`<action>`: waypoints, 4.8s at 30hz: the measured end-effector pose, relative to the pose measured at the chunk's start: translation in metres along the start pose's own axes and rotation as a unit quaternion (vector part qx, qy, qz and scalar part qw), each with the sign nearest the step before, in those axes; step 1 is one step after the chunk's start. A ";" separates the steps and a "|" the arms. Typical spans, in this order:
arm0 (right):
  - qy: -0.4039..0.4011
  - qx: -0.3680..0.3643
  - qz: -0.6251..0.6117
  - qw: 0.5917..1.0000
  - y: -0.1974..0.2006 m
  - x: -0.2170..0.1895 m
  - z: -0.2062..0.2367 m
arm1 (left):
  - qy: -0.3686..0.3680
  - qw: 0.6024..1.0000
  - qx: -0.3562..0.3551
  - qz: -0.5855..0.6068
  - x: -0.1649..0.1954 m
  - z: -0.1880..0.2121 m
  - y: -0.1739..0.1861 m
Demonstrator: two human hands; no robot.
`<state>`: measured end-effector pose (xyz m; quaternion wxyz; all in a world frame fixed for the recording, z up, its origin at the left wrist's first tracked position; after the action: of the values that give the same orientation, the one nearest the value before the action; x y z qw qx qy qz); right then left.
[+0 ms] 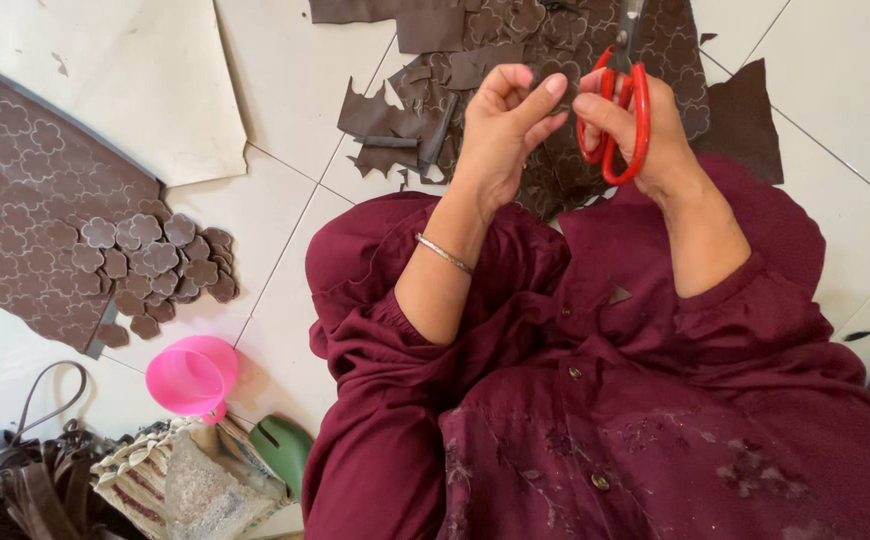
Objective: The person sits on a tiled floor and uses red-handled scissors to cut flower-shaped pieces from a brown patterned fabric. They repeatedly pick up fabric pieces, cut along the outlines, and place the finished shapes into a pink cup. The person also handles a larger sheet of the same fabric to cut additional shapes.
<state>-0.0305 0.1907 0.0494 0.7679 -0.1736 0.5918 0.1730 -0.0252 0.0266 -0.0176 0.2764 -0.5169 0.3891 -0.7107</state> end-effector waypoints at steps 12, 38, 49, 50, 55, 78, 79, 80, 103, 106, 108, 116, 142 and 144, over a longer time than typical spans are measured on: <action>-0.013 0.033 -0.035 0.999 0.003 -0.002 0.005 | 0.108 0.993 0.041 -0.022 0.008 0.004 -0.004; 0.041 0.149 -0.308 0.939 0.058 0.036 -0.015 | -0.366 0.816 0.438 -0.094 0.250 0.174 0.180; 0.045 0.149 -0.369 0.917 0.053 0.036 -0.028 | -0.270 0.757 0.481 -0.349 0.266 0.177 0.166; 0.056 0.141 -0.374 0.915 0.052 0.034 -0.028 | -0.240 0.773 0.406 -0.425 0.258 0.148 0.149; 0.045 0.153 -0.395 0.905 0.054 0.030 -0.026 | -0.116 0.632 0.045 -0.765 0.170 0.014 0.045; 0.053 0.134 -0.185 0.972 0.029 0.026 -0.028 | 0.048 0.912 0.015 -0.408 0.043 -0.013 0.020; 0.047 0.131 -0.177 0.974 0.026 0.025 -0.027 | 0.049 0.929 -0.001 -0.366 0.040 -0.007 0.018; 0.040 0.127 -0.169 0.977 0.023 0.023 -0.026 | 0.051 0.945 -0.015 -0.323 0.036 0.002 0.017; 0.054 0.117 -0.016 0.992 -0.008 0.014 -0.009 | -0.022 0.992 0.016 -0.122 0.017 -0.005 0.017; -0.026 0.077 0.020 0.997 -0.007 0.019 -0.009 | -0.071 0.993 0.032 -0.094 0.033 -0.007 0.019; -0.099 0.039 0.044 0.993 -0.009 0.024 -0.011 | -0.093 0.991 0.033 -0.085 0.041 -0.007 0.021; -0.042 -0.112 0.256 0.959 -0.023 0.028 -0.008 | -0.123 0.980 0.048 -0.150 0.047 -0.005 0.014; -0.068 -0.157 0.135 0.976 -0.024 0.010 0.003 | -0.126 0.967 -0.004 -0.223 0.059 0.007 -0.002; -0.066 -0.159 0.133 0.976 -0.024 0.010 0.003 | -0.125 0.968 -0.005 -0.219 0.058 0.007 -0.003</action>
<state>-0.0140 0.1712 0.0420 0.7384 -0.2015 0.5221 0.3763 -0.0370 -0.0202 0.0162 0.1584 -0.6756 0.2320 -0.6816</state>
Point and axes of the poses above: each hand's wrist, its own z-axis away from the middle knuckle, its own y-axis out of the back of the hand, x = y × z, the point moved 2 cm from there along -z, towards the middle knuckle, and after that the axes turned 12 degrees about -x, right-handed, at the moved point
